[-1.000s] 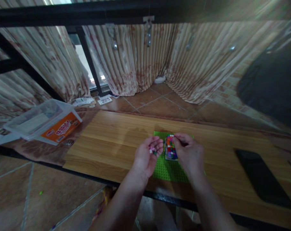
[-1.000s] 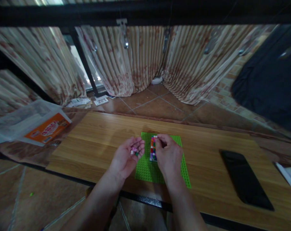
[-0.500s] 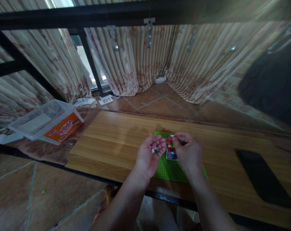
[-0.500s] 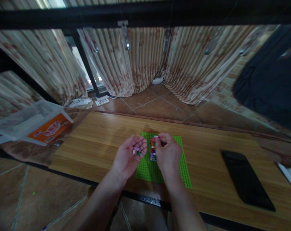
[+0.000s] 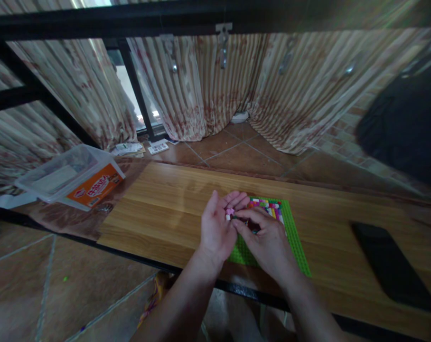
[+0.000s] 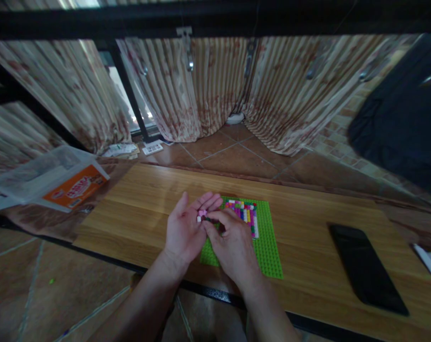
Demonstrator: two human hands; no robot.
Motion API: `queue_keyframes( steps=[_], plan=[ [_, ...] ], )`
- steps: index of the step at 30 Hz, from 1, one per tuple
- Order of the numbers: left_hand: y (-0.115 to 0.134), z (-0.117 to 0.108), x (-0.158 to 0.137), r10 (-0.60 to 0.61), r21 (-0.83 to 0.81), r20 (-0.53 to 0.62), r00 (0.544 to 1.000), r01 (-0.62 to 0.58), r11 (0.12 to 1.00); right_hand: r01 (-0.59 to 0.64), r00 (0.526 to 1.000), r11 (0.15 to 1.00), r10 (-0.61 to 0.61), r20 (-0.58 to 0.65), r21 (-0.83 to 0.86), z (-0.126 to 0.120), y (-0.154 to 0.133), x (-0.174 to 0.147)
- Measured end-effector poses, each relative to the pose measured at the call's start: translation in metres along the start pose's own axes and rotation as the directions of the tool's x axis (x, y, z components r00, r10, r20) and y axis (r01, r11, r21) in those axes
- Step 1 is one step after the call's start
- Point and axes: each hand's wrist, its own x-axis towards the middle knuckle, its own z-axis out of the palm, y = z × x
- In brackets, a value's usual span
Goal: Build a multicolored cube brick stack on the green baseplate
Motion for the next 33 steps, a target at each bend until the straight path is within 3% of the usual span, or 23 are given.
queue_keyframes(
  steps=[6, 12, 16, 22, 33],
  plan=[
    [-0.005, 0.0, 0.0, 0.013, 0.004, 0.041, 0.999, -0.013, 1.0, -0.05, 0.999, 0.998, 0.05, -0.008, -0.028, -0.001, 0.003, 0.001],
    [-0.004, 0.0, 0.001, 0.017, -0.011, 0.031, 0.999, -0.017, 1.0, 0.003, 1.0, 0.998, -0.003, -0.008, -0.064, -0.005, 0.003, 0.001],
    [-0.003, 0.0, 0.001, 0.002, -0.047, -0.012, 1.0, -0.003, 0.999, -0.06, 0.99, 0.998, 0.058, -0.125, -0.015, -0.013, 0.009, 0.002],
    [-0.004, -0.002, 0.003, -0.014, -0.026, -0.071, 0.997, 0.012, 1.0, -0.222, 0.93, 0.975, 0.218, -0.296, 0.023, -0.028, 0.029, 0.008],
    [-0.005, -0.003, 0.005, -0.021, -0.022, -0.11, 0.994, 0.018, 1.0, -0.206, 0.944, 0.969, 0.161, -0.287, -0.134, -0.025, 0.038, 0.012]
  ],
)
